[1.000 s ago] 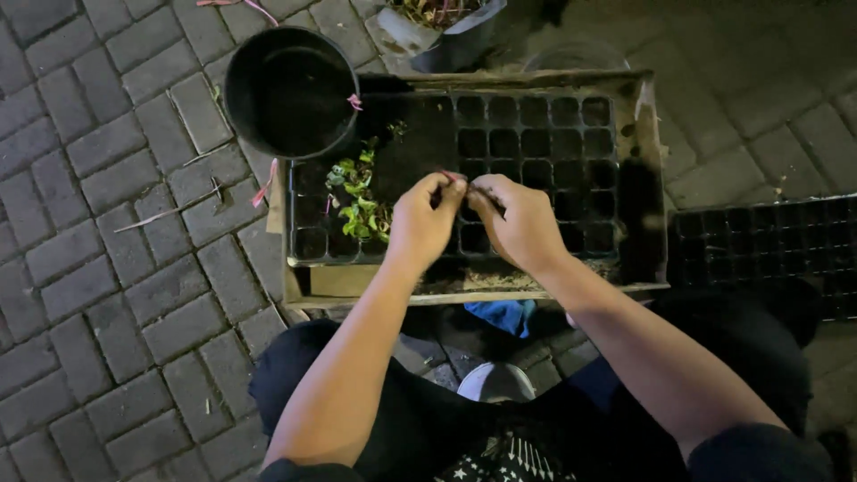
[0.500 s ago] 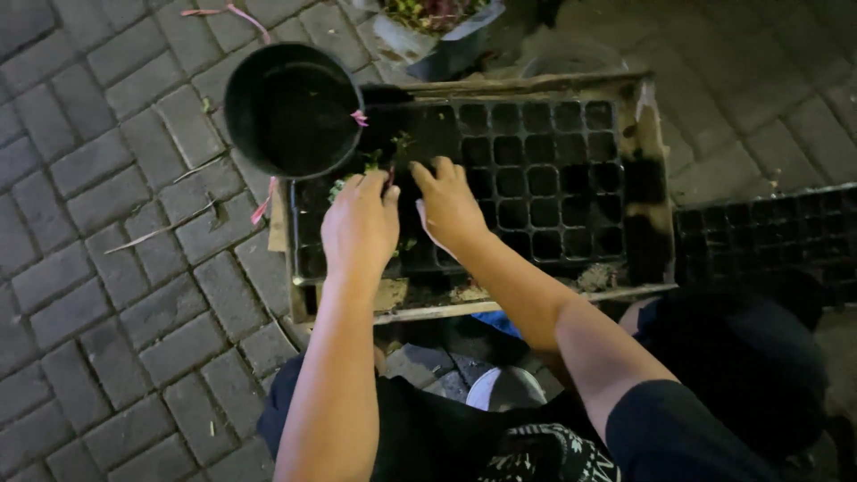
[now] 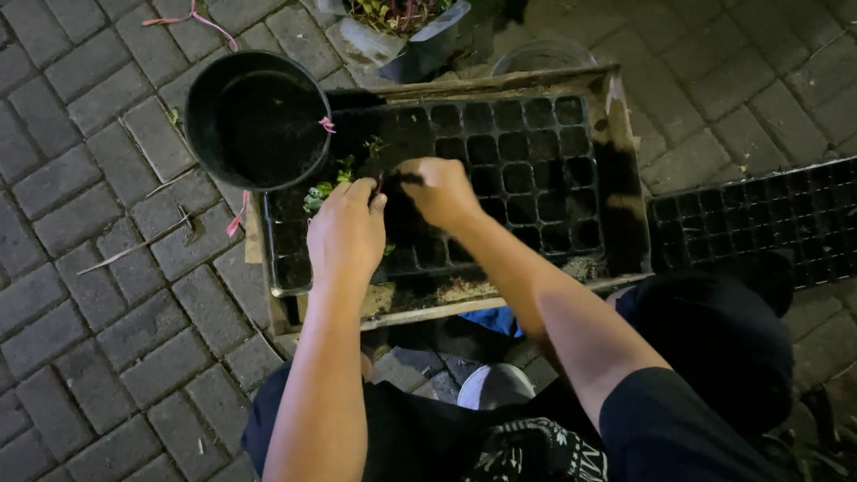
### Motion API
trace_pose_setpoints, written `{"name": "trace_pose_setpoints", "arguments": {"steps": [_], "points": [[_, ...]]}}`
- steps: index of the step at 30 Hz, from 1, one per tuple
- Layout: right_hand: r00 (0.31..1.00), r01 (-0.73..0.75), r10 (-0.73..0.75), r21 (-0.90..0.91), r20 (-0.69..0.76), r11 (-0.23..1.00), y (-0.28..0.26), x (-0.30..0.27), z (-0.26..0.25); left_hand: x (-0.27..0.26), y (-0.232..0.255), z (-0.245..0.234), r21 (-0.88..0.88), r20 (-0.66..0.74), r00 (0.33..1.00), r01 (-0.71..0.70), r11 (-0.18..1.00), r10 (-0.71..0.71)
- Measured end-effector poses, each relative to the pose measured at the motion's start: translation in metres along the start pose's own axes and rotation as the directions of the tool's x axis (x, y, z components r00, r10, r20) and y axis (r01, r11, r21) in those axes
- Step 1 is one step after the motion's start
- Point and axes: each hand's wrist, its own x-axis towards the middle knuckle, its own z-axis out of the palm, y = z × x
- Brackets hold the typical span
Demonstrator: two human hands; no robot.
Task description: Transplanting small green seedlings into a black plastic seed tray.
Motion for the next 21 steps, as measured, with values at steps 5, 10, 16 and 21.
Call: {"name": "trace_pose_setpoints", "arguments": {"steps": [5,10,16,21], "points": [[0.854,-0.513,0.476,0.491,0.210,0.704,-0.039,-0.002,-0.112,-0.005,0.004,-0.002,0.020,0.034,0.999,-0.010,1.000,0.009],[0.713,-0.691,0.686,0.318,0.148,0.649,0.005,0.002,-0.160,-0.001,0.005,0.004,0.028,0.056,0.998,-0.010,1.000,0.008],[0.769,-0.598,0.624,-0.191,0.136,0.778,0.044,0.015,-0.157,0.006,0.007,0.014,0.031,-0.005,0.997,-0.071,0.997,0.071],[0.753,-0.604,0.648,-0.271,0.117,0.750,0.017,0.027,-0.153,0.009,0.008,0.014,0.053,-0.008,0.995,-0.099,0.994,0.100]]}}
